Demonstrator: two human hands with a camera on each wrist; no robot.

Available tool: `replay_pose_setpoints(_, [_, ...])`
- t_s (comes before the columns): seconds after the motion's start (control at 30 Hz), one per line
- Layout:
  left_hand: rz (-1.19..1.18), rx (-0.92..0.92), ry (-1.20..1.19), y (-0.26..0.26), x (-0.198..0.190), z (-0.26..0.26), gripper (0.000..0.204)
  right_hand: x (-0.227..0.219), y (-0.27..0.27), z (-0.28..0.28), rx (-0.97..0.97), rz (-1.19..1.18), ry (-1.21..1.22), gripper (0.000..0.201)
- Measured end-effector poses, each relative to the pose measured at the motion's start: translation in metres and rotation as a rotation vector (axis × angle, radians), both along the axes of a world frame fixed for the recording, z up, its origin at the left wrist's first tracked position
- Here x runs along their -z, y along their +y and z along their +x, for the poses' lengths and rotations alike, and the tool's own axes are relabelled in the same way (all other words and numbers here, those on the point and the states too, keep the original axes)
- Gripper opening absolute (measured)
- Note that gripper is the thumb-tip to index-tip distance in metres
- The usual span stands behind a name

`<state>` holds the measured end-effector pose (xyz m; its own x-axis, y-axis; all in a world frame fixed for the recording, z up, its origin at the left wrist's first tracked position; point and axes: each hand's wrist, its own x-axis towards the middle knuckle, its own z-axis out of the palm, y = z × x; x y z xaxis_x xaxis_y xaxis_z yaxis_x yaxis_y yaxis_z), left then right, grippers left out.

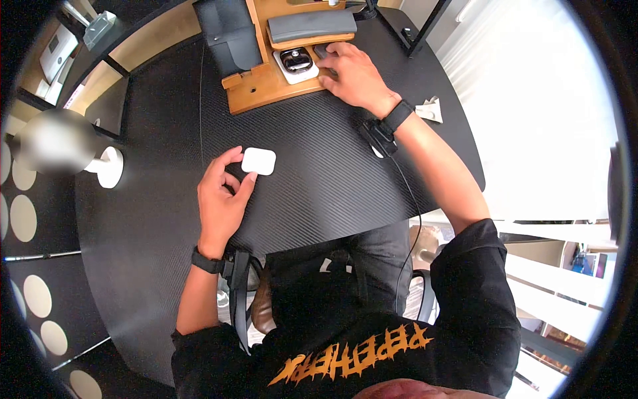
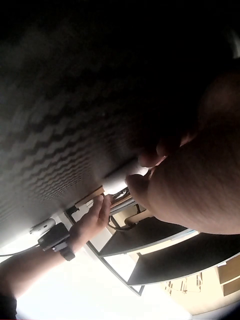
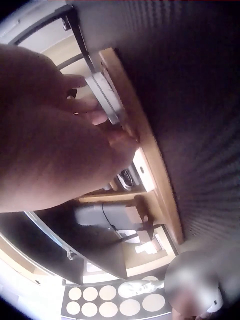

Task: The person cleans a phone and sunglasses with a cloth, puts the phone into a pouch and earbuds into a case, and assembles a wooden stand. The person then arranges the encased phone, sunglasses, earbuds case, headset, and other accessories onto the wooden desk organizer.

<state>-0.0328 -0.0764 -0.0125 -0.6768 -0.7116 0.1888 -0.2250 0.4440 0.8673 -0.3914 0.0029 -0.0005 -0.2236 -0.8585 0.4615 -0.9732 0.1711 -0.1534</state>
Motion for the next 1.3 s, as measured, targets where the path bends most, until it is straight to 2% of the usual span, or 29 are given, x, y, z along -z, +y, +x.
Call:
replay_pose_setpoints(0.27, [-0.024, 0.005, -0.011, 0.002, -0.002, -0.001, 0.052, -0.010, -0.002, 0.016, 0.027, 0.104, -0.033, 0.035])
replay_pose_setpoints(0.37, [-0.010, 0.003, 0.002, 0.001, -0.001, -0.001, 0.053, 0.004, -0.005, 0.012, -0.008, 0.029, 0.015, 0.033])
replay_pose_setpoints(0.53, [0.023, -0.017, 0.049, 0.001, 0.002, 0.000, 0.050, -0.027, 0.028, 0.024, 0.025, -0.069, 0.004, 0.042])
replay_pose_setpoints(0.6, [0.021, -0.024, 0.044, 0.001, 0.000, 0.000, 0.050, -0.054, 0.058, 0.038, 0.065, 0.065, -0.213, 0.051])
replay_pose_setpoints(0.67, [0.022, -0.019, 0.042, 0.002, 0.000, 0.000, 0.051, -0.069, 0.086, 0.045, 0.106, 0.263, -0.291, 0.061])
replay_pose_setpoints(0.7, [0.008, -0.010, 0.027, 0.001, 0.000, 0.001, 0.052, -0.065, 0.100, 0.044, 0.086, 0.273, -0.316, 0.069])
replay_pose_setpoints(0.73, [-0.007, -0.001, 0.014, 0.000, 0.001, 0.000, 0.054, -0.060, 0.112, 0.042, 0.067, 0.345, -0.254, 0.074])
replay_pose_setpoints(0.87, [-0.044, 0.002, -0.008, 0.000, 0.002, 0.000, 0.055, -0.057, 0.136, 0.042, 0.086, 0.408, -0.339, 0.067])
replay_pose_setpoints(1.0, [-0.131, 0.032, -0.089, 0.006, -0.014, 0.000, 0.059, -0.063, 0.134, 0.038, 0.115, 0.440, -0.434, 0.058])
replay_pose_setpoints(1.03, [-0.195, 0.047, -0.153, 0.007, -0.017, -0.001, 0.059, -0.055, 0.133, 0.034, 0.071, 0.347, -0.412, 0.053])
replay_pose_setpoints(1.2, [-0.195, 0.048, -0.130, 0.007, -0.015, 0.000, 0.052, -0.043, 0.108, 0.027, 0.107, 0.232, -0.513, 0.047])
replay_pose_setpoints(1.27, [-0.196, 0.047, -0.135, 0.007, -0.016, 0.000, 0.048, -0.034, 0.093, 0.017, 0.076, -0.052, -0.424, 0.047])
replay_pose_setpoints(1.3, [-0.190, 0.047, -0.121, 0.007, -0.016, -0.001, 0.047, -0.038, 0.084, 0.014, 0.115, -0.088, -0.411, 0.047])
